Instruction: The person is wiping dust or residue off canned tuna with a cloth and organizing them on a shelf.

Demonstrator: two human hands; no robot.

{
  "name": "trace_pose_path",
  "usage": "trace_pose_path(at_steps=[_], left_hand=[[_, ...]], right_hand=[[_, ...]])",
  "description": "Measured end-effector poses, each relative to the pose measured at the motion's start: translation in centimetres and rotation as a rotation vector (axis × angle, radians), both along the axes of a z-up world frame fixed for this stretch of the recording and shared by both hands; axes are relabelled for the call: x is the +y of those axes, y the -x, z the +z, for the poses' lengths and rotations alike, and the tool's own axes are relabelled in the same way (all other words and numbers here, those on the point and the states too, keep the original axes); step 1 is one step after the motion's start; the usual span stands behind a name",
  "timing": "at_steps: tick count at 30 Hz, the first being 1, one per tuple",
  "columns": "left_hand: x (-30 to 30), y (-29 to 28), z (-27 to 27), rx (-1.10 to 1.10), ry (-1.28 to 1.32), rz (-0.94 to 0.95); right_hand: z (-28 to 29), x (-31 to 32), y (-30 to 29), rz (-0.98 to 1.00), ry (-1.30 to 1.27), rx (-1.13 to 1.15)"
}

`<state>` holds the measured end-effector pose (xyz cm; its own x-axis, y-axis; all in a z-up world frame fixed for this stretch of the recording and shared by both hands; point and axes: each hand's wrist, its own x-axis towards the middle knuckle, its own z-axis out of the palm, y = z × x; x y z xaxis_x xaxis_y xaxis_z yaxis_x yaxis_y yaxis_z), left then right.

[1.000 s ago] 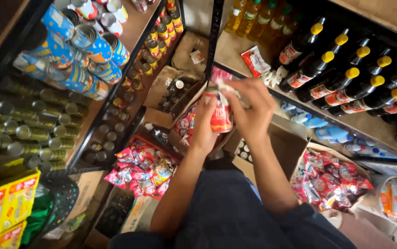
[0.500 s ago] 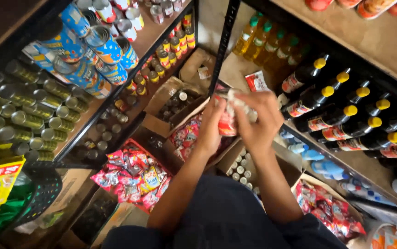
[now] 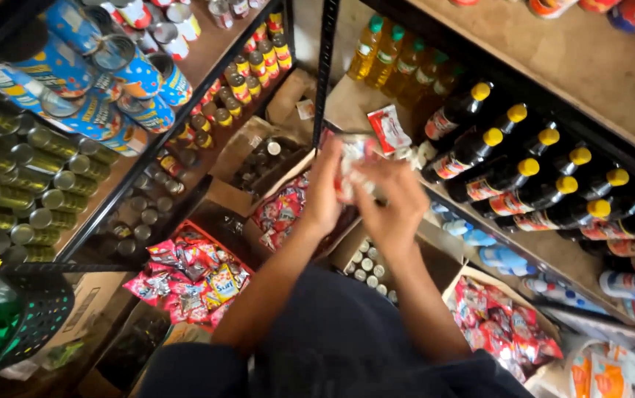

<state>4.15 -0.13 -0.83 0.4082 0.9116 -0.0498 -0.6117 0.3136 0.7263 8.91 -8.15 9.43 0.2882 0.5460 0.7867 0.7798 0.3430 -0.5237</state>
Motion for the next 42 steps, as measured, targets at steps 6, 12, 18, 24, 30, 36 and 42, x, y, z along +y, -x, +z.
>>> trace_pose_path(at_steps=[6,12,18,24,30,36,42], left_hand=[[0.0,3.4,6.5,0.207,-0.149,-0.198],[-1.1,1.3,3.3,-0.029,-0.069,-0.181],[-2.2,3.2,7.0,0.159,-0.126,-0.101],[-0.7,3.1,2.9,0.118,-0.179,-0.228],[-0.2,3.0,2.7,0.009,-0.113,-0.144],[-0.4,1.7,0.8,-0.015,-0.067,-0.153],[-0.2,1.8,3.9,-0.037,-0.094,-0.068]], right_hand=[[0.2,-0.7,-0.8,-0.016,-0.017,0.009],[-0.4,-1.0,-1.0,-0.085,-0.077,-0.015],[-0.9,-1.2,-0.5,-0.031,-0.049,0.002],[1.1,-0.1,-0.3,-0.138,-0.077,-0.007],[-1.6,-1.9,1.3,-0.053,0.044,0.068],[1.7,0.9,-0.3,-0.115,-0.064,0.030],[-0.9,-1.0,0.2,-0.045,0.011,0.055]])
